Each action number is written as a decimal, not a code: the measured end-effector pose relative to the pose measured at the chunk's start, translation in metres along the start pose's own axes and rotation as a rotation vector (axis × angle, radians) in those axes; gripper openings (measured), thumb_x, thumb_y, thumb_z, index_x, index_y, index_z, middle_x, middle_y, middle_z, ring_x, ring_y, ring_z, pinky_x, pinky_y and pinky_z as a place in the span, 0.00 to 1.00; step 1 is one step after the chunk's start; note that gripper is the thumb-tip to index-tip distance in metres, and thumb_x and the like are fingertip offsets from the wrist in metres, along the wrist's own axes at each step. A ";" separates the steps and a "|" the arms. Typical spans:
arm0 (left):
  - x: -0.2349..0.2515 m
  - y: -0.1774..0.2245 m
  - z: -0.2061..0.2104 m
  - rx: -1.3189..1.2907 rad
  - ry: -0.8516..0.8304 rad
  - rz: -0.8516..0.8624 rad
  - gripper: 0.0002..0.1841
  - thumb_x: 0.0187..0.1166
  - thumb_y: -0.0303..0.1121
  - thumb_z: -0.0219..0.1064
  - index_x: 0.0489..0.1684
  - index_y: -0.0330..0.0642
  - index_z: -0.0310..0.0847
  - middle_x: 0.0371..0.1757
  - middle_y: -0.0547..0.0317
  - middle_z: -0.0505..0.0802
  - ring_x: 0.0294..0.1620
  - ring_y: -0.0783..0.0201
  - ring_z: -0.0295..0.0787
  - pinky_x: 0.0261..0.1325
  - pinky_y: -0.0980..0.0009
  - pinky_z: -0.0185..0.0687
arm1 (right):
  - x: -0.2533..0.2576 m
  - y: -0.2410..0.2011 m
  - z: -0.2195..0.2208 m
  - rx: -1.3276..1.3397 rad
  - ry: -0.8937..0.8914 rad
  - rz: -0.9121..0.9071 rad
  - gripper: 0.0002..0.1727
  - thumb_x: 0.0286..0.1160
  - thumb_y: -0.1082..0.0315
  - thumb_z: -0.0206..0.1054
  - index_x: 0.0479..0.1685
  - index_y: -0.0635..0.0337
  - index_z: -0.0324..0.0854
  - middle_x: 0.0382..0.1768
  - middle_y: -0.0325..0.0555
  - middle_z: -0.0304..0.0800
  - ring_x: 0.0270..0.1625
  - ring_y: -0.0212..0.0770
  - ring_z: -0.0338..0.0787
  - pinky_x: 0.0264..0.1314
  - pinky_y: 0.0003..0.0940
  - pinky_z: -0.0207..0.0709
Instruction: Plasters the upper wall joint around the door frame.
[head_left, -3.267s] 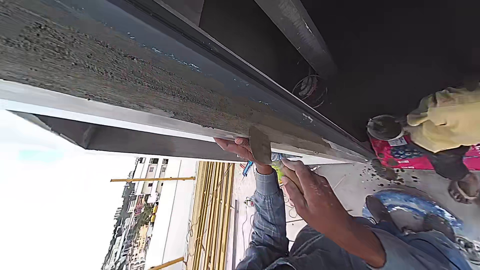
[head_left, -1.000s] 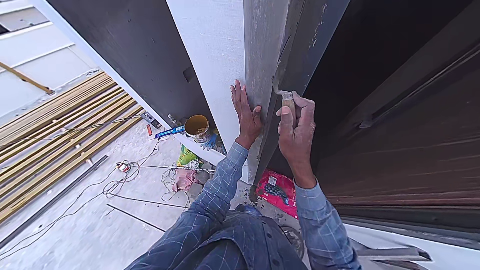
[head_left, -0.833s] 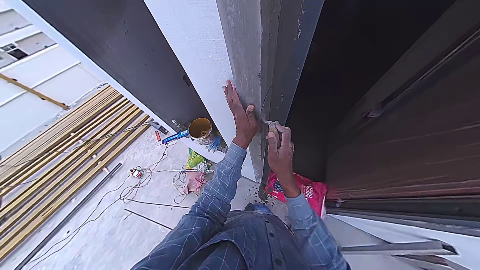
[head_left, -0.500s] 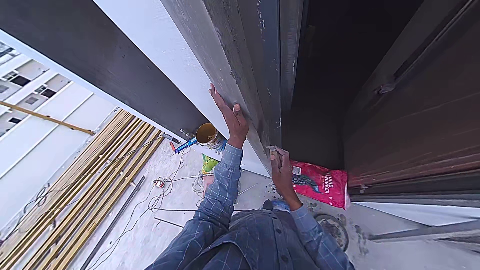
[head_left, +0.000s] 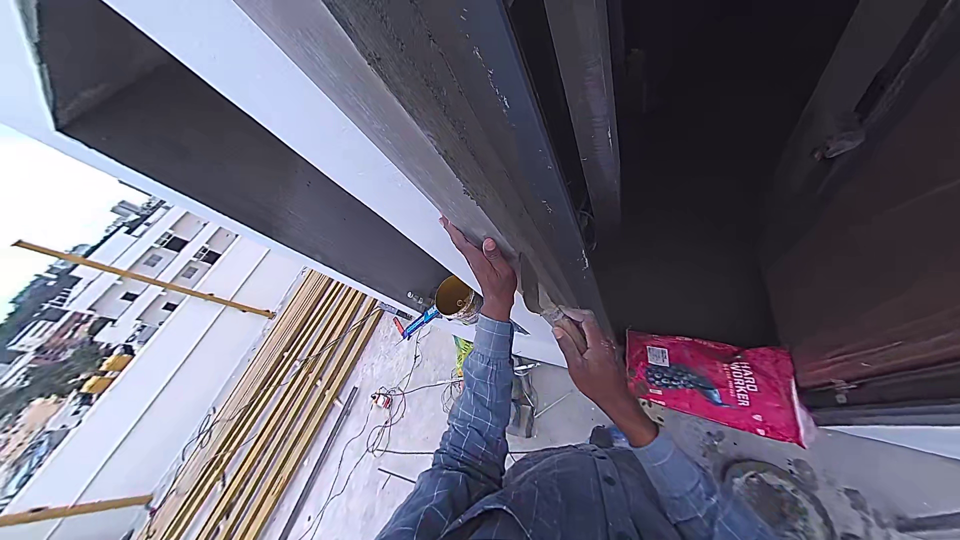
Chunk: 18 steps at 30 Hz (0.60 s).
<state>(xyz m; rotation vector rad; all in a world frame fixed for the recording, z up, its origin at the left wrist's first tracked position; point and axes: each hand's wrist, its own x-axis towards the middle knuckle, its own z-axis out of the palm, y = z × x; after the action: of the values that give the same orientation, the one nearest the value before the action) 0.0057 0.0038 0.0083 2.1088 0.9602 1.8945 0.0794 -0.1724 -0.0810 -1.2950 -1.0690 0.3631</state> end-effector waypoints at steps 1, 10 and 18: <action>-0.001 0.000 0.001 -0.007 0.002 -0.006 0.52 0.85 0.70 0.34 0.92 0.29 0.28 0.93 0.31 0.48 0.94 0.56 0.50 0.92 0.64 0.49 | -0.006 0.004 0.000 -0.026 0.023 0.050 0.26 0.82 0.55 0.62 0.65 0.70 0.81 0.50 0.55 0.93 0.50 0.40 0.93 0.57 0.36 0.86; 0.011 0.009 -0.002 -0.116 0.015 -0.083 0.55 0.86 0.68 0.40 0.89 0.20 0.25 0.90 0.21 0.47 0.93 0.51 0.51 0.91 0.66 0.51 | 0.012 -0.037 0.022 0.012 0.011 0.004 0.27 0.77 0.57 0.64 0.68 0.68 0.78 0.48 0.52 0.93 0.47 0.40 0.92 0.52 0.36 0.87; 0.011 0.004 0.000 -0.287 -0.019 -0.014 0.40 0.94 0.43 0.38 0.88 0.20 0.15 0.91 0.22 0.40 0.94 0.39 0.40 0.94 0.56 0.42 | 0.002 -0.050 -0.065 0.110 0.057 0.015 0.22 0.86 0.59 0.62 0.69 0.64 0.83 0.57 0.54 0.93 0.58 0.47 0.93 0.60 0.49 0.84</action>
<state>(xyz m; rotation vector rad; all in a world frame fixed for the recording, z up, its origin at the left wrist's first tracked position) 0.0074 0.0067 0.0195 1.9445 0.6512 1.8723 0.1160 -0.2247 -0.0289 -1.2087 -0.9781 0.3888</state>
